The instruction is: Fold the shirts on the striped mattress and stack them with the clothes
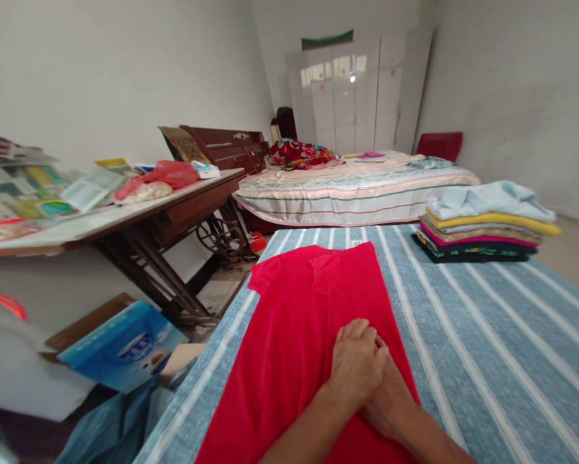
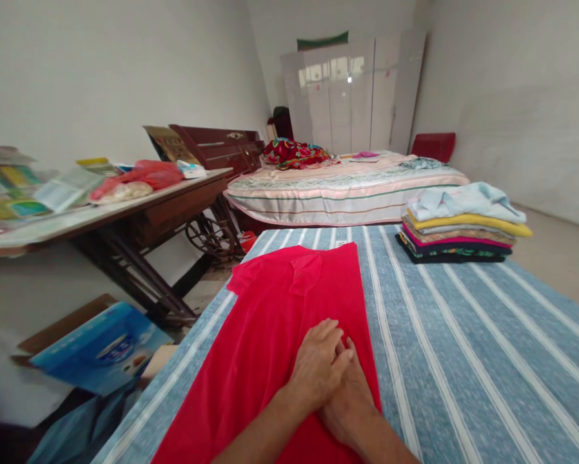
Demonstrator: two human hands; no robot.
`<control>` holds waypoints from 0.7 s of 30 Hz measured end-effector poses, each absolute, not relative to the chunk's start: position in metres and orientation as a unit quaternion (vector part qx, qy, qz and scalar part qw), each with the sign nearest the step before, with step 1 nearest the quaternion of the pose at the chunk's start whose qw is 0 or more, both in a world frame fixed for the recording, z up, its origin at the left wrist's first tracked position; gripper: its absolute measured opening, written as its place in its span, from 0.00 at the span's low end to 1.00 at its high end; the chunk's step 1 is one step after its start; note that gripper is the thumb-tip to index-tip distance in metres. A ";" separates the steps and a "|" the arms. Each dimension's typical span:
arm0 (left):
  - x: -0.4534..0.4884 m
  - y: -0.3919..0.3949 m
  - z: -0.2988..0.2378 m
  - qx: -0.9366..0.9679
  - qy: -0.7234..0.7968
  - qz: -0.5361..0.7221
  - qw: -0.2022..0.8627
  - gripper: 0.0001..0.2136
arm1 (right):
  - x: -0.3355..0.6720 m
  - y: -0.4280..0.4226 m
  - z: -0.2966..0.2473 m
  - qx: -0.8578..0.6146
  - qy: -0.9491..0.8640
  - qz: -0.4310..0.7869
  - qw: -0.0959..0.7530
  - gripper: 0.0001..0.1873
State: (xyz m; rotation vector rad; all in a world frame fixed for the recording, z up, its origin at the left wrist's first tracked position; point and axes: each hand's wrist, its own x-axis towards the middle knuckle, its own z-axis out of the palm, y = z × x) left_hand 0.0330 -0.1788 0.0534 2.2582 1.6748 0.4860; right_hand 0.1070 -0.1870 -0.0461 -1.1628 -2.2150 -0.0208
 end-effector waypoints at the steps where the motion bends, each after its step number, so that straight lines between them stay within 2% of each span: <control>1: 0.031 -0.177 0.051 0.782 0.584 0.164 0.146 0.15 | 0.110 -0.189 -0.042 -0.441 -0.841 -0.018 0.313 0.24; 4: 0.028 -0.173 0.039 0.778 0.582 0.166 0.166 0.18 | 0.113 -0.190 -0.032 -0.453 -0.836 -0.053 0.306 0.24; 9: 0.025 -0.171 0.029 0.775 0.575 0.199 0.169 0.16 | 0.110 -0.187 -0.029 -0.446 -0.839 -0.088 0.298 0.26; 21: 0.026 -0.170 0.033 0.769 0.575 0.222 0.168 0.13 | 0.109 -0.187 -0.028 -0.459 -0.848 -0.055 0.259 0.25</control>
